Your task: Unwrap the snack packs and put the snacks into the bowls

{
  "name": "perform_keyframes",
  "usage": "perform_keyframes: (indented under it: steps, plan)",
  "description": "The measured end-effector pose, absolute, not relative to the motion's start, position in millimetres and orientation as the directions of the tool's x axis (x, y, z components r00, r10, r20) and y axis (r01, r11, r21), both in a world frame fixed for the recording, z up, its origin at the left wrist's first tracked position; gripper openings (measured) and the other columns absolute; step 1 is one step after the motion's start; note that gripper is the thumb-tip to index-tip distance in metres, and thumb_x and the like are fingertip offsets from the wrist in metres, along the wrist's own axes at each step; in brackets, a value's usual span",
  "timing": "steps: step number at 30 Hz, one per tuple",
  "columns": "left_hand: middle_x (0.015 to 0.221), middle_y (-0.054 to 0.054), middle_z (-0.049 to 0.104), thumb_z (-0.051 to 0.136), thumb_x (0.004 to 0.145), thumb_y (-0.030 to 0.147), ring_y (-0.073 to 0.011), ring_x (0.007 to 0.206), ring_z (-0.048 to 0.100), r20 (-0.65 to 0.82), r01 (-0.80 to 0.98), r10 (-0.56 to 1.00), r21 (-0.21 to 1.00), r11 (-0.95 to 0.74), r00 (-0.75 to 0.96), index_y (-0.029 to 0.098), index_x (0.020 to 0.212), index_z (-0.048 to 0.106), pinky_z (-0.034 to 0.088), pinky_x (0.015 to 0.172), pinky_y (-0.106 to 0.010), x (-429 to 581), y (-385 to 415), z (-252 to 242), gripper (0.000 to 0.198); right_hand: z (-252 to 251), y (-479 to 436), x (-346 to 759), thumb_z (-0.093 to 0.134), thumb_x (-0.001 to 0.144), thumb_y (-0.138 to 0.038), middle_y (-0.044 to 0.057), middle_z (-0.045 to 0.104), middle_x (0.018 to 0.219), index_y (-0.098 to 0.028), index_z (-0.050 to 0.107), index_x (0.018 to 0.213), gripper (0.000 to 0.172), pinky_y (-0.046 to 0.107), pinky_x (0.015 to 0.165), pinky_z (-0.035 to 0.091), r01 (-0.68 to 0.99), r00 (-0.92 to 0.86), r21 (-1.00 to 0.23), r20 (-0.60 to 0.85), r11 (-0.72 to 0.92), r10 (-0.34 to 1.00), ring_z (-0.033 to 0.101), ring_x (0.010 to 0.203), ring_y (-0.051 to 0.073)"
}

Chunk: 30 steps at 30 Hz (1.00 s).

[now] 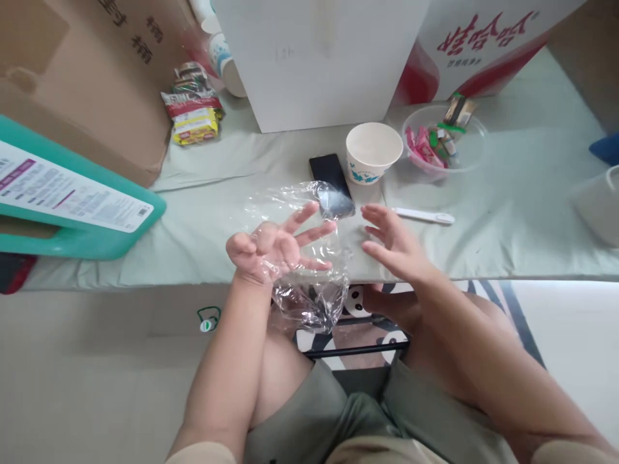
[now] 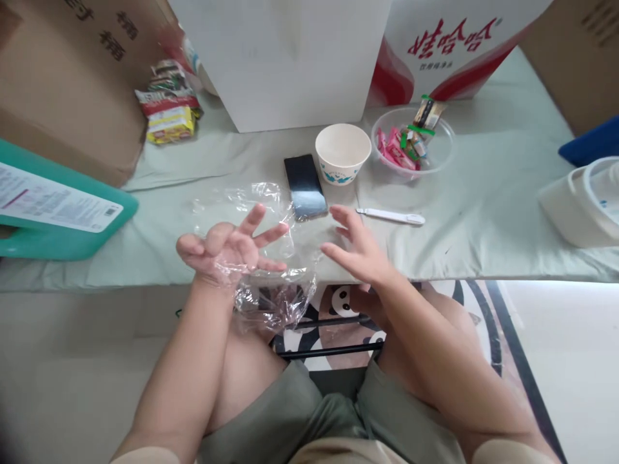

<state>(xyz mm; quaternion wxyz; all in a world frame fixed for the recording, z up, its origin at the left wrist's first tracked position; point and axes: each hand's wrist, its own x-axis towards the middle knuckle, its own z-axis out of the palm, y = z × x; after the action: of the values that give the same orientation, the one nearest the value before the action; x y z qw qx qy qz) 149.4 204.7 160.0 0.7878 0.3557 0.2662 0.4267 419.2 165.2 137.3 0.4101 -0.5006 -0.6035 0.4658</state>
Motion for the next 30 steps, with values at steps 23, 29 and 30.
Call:
perform_keyframes:
  steps: [23, 29, 30]
  plan:
    - [0.074, -0.004, 0.069, 0.067, 0.056, 0.026, -0.0105, 0.045, 0.061, -0.342, -0.098, 0.932, 0.93, 0.354, 0.12, 0.018, 0.056, 0.047, 0.033, 0.033, -0.018, 138, 230, 168, 0.021, 144, 187, 425, 0.081, 0.071, -0.045, -0.003, 0.072, 0.09, -0.028, 0.056, 0.104, 0.045, 0.026, 0.064, 0.055, -0.222, 0.221, -0.956, -0.242, -0.193, 0.945, 0.07, 0.07, 0.013]
    - [0.055, 0.002, 0.063, 0.068, 0.058, 0.026, -0.0003, 0.029, 0.028, -0.395, -0.007, 0.895, 0.914, 0.405, 0.205, 0.02, 0.061, 0.05, 0.01, 0.03, -0.017, 147, 226, 169, 0.02, 140, 189, 427, 0.077, 0.076, -0.05, -0.001, 0.068, 0.09, -0.027, 0.058, 0.103, 0.04, 0.029, 0.069, 0.058, -0.255, 0.167, -0.922, -0.338, -0.291, 0.926, 0.07, 0.074, 0.015]
    - [0.053, 0.001, 0.062, 0.068, 0.058, 0.026, -0.0004, 0.029, 0.028, -0.403, 0.004, 0.886, 0.911, 0.413, 0.23, 0.02, 0.061, 0.051, 0.01, 0.03, -0.017, 147, 226, 169, 0.018, 139, 190, 428, 0.079, 0.074, -0.047, 0.0, 0.069, 0.097, -0.028, 0.058, 0.106, 0.043, 0.03, 0.07, 0.059, -0.257, 0.183, -0.922, -0.339, -0.288, 0.923, 0.071, 0.077, 0.015]
